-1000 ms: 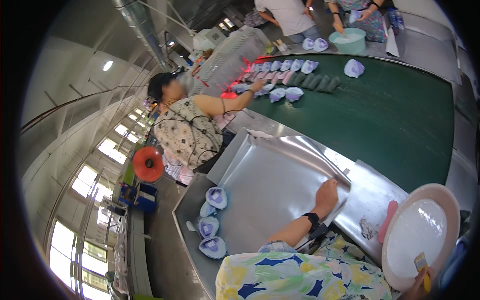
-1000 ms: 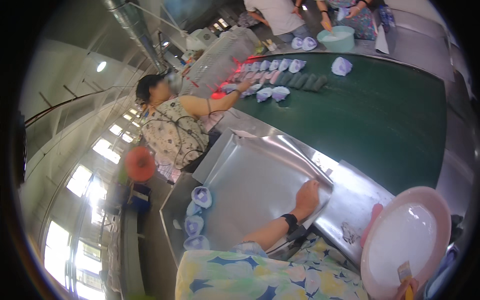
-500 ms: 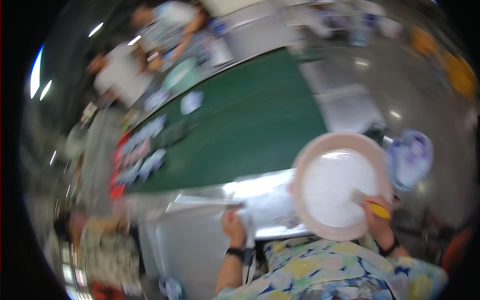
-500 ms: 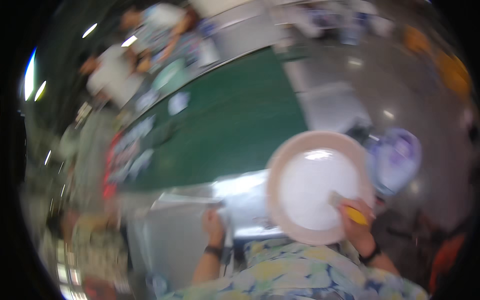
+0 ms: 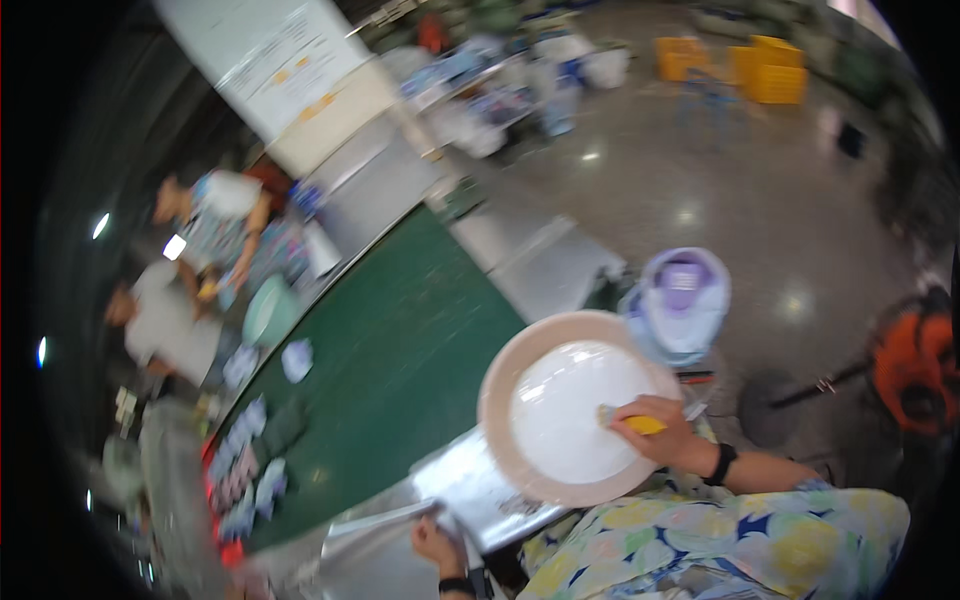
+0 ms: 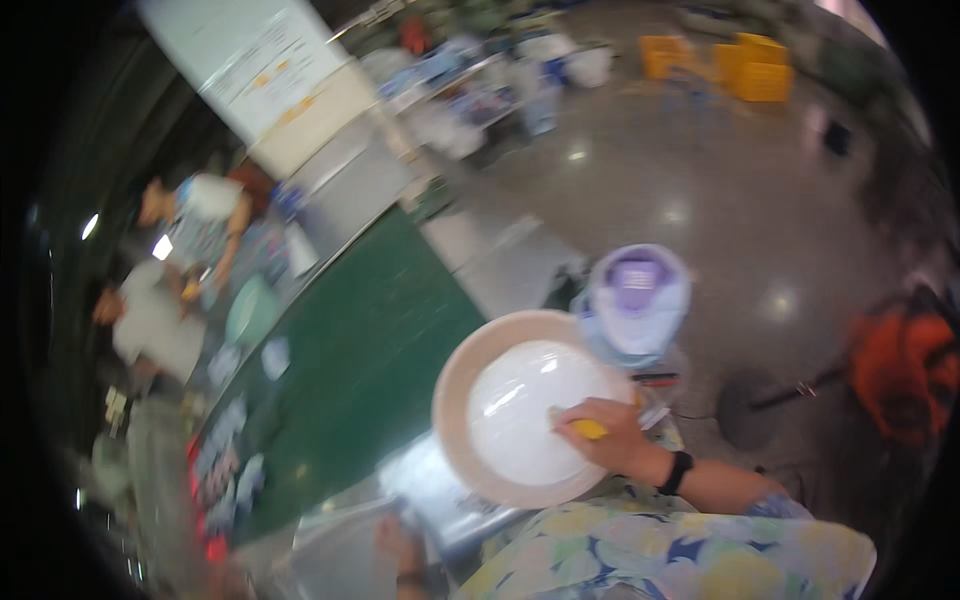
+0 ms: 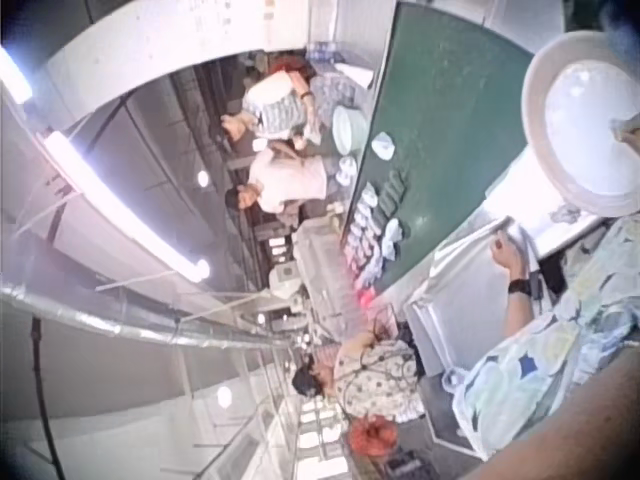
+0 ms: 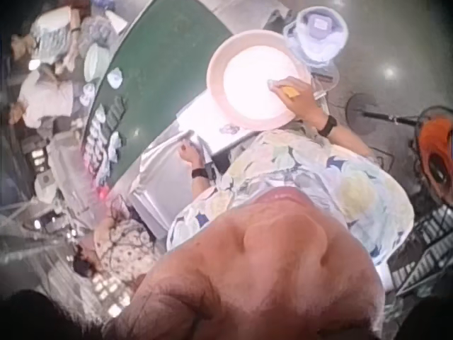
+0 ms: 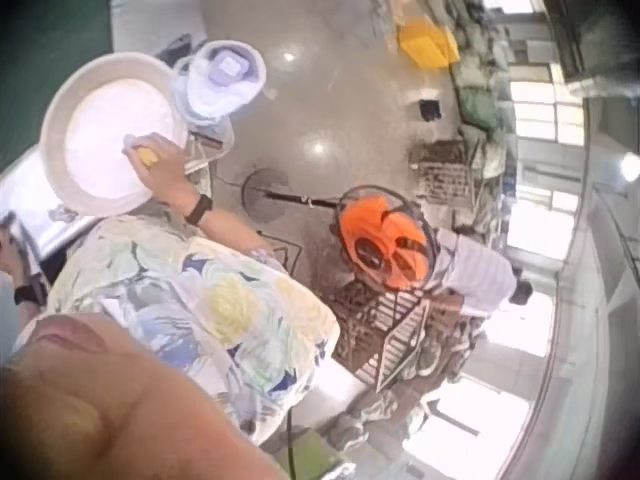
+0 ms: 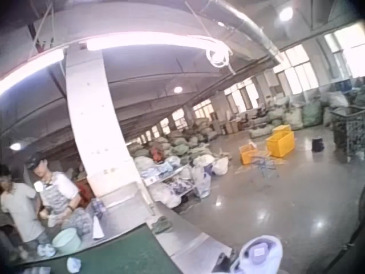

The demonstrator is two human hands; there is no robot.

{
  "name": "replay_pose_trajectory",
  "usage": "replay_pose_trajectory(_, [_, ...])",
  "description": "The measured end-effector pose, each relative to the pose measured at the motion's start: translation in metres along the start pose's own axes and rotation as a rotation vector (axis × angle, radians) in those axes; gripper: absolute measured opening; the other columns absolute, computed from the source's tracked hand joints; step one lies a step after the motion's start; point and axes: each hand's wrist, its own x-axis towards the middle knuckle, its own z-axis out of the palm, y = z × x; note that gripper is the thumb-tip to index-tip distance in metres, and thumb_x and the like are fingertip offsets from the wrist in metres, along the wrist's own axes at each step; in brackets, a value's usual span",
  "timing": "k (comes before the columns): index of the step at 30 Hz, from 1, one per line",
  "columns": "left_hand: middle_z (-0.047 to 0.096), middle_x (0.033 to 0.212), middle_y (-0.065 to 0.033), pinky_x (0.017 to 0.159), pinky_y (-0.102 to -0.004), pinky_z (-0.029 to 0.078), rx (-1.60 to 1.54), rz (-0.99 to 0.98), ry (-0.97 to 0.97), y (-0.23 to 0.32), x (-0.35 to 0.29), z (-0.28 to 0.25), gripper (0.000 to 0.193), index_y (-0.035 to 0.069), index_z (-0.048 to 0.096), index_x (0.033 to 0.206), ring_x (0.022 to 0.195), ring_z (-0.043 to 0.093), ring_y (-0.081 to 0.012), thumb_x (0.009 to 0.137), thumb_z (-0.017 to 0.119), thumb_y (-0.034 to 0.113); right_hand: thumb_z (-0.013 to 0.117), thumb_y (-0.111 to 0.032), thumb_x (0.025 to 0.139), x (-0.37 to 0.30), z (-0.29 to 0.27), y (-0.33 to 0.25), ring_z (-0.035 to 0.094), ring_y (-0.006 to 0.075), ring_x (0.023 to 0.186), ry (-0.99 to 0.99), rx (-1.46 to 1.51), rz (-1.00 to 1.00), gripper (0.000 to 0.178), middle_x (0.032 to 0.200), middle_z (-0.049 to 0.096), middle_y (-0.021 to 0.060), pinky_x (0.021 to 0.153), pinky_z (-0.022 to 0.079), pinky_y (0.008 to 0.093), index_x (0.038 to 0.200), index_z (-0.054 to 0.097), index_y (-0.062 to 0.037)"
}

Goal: Applying adhesive to shoe components using a brush on a manufacturing assembly line.

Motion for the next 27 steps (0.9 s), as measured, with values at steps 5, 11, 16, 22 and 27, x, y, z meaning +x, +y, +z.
replay_pose_trajectory(5, [0.062,0.075,-0.0031,0.064,-0.0259,0.046,-0.009,-0.365,-0.180,0.011,0.020,-0.021,0.016,0.001,0.066,0.094,0.070,0.056,-0.0112,0.088,0.059,0.014,0.071,-0.001,0.078,0.005,0.003,-0.005,0.061,0.0267,0.066,-0.008,0.028,0.049,0.008,0.074,0.063,0.0117,0.060,0.048,0.0334,0.081,0.064,-0.0022])
replay_pose_trajectory(11, [0.068,0.080,-0.0090,0.057,-0.0283,0.052,0.213,-0.452,-0.187,0.089,0.002,-0.048,0.025,-0.001,0.065,0.096,0.064,0.065,-0.0147,0.086,0.066,0.023,0.065,0.000,0.084,0.009,0.002,0.001,0.057,0.0209,0.068,-0.120,0.175,0.109,0.006,0.081,0.060,0.0089,0.062,0.045,0.0300,0.090,0.063,-0.0003])
replay_pose_trajectory(16, [0.071,0.086,-0.0108,0.058,-0.0303,0.053,0.194,-0.827,-0.368,0.110,-0.023,-0.086,0.034,-0.001,0.065,0.095,0.064,0.067,-0.0156,0.090,0.058,0.033,0.058,-0.020,0.096,0.010,-0.006,0.044,0.048,0.0067,0.058,-0.096,0.342,0.524,0.019,0.078,0.058,0.0025,0.052,0.037,0.0187,0.104,0.063,-0.0042])
replay_pose_trajectory(22, [0.068,0.096,-0.0168,0.084,-0.0435,0.050,0.641,-0.239,-0.903,0.142,-0.082,-0.157,0.035,0.001,0.064,0.102,0.091,0.065,-0.0357,0.092,0.048,0.031,0.062,-0.032,0.093,0.049,-0.023,0.033,0.044,0.0043,0.047,-0.015,0.697,1.024,0.024,0.066,0.051,-0.0018,0.043,0.035,0.0185,0.096,0.062,-0.0084])
replay_pose_trajectory(27, [0.068,0.092,-0.0182,0.081,-0.0428,0.049,0.327,-0.470,-0.564,0.215,-0.155,-0.189,0.052,-0.001,0.061,0.105,0.086,0.065,-0.0343,0.095,0.046,0.048,0.063,-0.022,0.091,0.074,-0.021,0.010,0.052,0.0117,0.055,-0.449,0.431,0.483,0.016,0.065,0.055,0.0029,0.051,0.045,0.0255,0.091,0.060,-0.0069])
